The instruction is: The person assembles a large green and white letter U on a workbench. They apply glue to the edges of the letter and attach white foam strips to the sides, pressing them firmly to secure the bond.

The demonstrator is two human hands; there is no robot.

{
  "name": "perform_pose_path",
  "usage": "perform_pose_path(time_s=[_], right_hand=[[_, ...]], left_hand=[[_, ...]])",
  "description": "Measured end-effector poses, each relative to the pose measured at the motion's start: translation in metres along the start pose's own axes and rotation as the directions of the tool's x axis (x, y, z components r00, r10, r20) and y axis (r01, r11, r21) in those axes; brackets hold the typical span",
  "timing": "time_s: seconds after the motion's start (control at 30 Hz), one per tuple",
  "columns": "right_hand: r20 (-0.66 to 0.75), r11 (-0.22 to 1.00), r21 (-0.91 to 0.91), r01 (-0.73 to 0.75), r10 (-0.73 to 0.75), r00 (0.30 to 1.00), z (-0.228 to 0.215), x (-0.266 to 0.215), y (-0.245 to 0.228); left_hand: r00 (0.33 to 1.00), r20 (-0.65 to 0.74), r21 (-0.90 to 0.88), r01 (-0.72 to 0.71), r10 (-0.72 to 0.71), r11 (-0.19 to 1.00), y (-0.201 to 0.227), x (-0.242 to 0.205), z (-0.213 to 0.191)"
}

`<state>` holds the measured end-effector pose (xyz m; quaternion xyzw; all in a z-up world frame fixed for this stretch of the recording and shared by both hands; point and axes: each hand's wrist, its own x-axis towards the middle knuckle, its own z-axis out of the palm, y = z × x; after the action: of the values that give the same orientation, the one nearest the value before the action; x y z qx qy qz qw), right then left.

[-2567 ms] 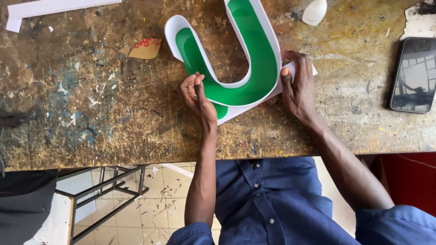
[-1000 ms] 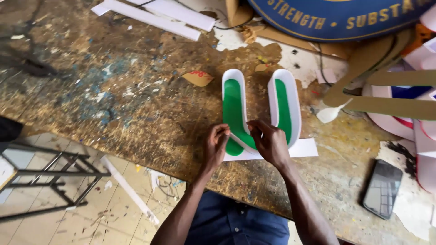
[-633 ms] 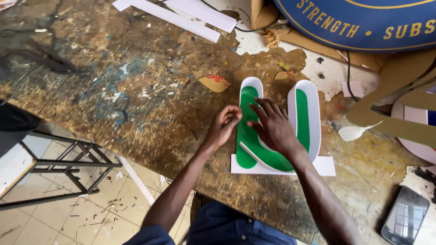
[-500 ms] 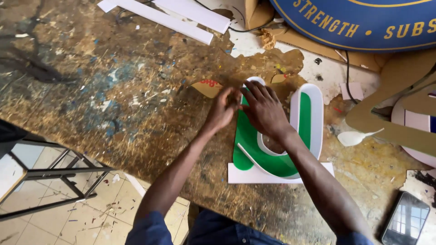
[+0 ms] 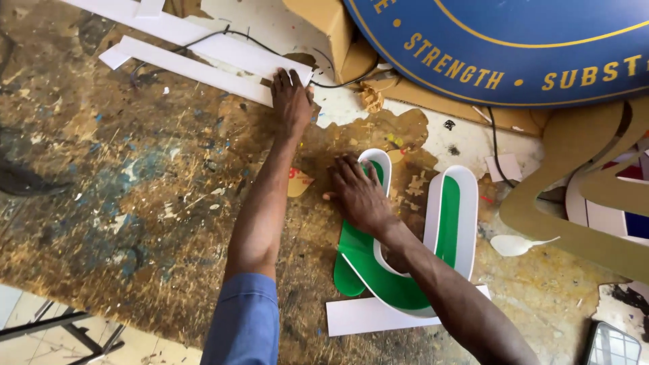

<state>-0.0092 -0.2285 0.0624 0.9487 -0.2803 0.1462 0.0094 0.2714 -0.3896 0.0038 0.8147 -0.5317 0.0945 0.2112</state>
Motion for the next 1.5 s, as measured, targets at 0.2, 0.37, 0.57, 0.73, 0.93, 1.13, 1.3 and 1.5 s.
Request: perform_pose_path(time_s=[0.2, 0.37, 0.57, 0.73, 0.93, 1.13, 1.3, 1.5], right_hand=[[-0.003, 1.000, 0.004, 0.010, -0.010, 1.000, -0.002, 0.001, 0.001], [-0.038, 0.996, 0.081, -0.035, 0.038, 0.999, -0.003, 0.004, 0.008], [-0.108, 0.654, 0.757, 0.002, 0.122, 0.987, -0.060, 0.006, 0.000], [0.060, 0.423, 0.903, -0.076, 0.053, 0.997, -0.116, -0.039, -0.043], [0.110, 0.593, 0.772, -0.229, 0.230, 0.967, -0.161, -0.128, -0.084], [-0.001, 0.724, 0.627, -0.288, 0.370, 0.929, -0.153, -0.197, -0.090], [-0.146, 0.892, 0.437, 0.115, -0.056, 0.988, -0.160, -0.224, -0.075], [-0.063, 0.757, 0.653, 0.020, 0.028, 0.998, -0.161, -0.239, -0.080]], left_hand=[[0.967, -0.016, 0.036, -0.254, 0.254, 0.967, -0.029, 0.019, 0.039], [0.878, -0.268, 0.085, -0.388, 0.396, 0.918, -0.003, -0.053, -0.048], [0.808, -0.505, -0.185, -0.446, 0.305, 0.876, 0.041, -0.218, -0.218], [0.795, -0.539, -0.378, -0.524, 0.279, 0.763, 0.062, -0.320, -0.275], [0.880, -0.425, -0.687, -0.465, 0.211, 0.559, 0.061, -0.363, -0.274], [0.764, -0.434, -0.557, -0.644, 0.477, 0.525, 0.085, -0.377, -0.290], [0.686, -0.110, -0.576, -0.634, 0.719, 0.517, 0.079, -0.387, -0.287], [0.674, -0.039, -0.526, -0.642, 0.738, 0.558, 0.077, -0.406, -0.286]])
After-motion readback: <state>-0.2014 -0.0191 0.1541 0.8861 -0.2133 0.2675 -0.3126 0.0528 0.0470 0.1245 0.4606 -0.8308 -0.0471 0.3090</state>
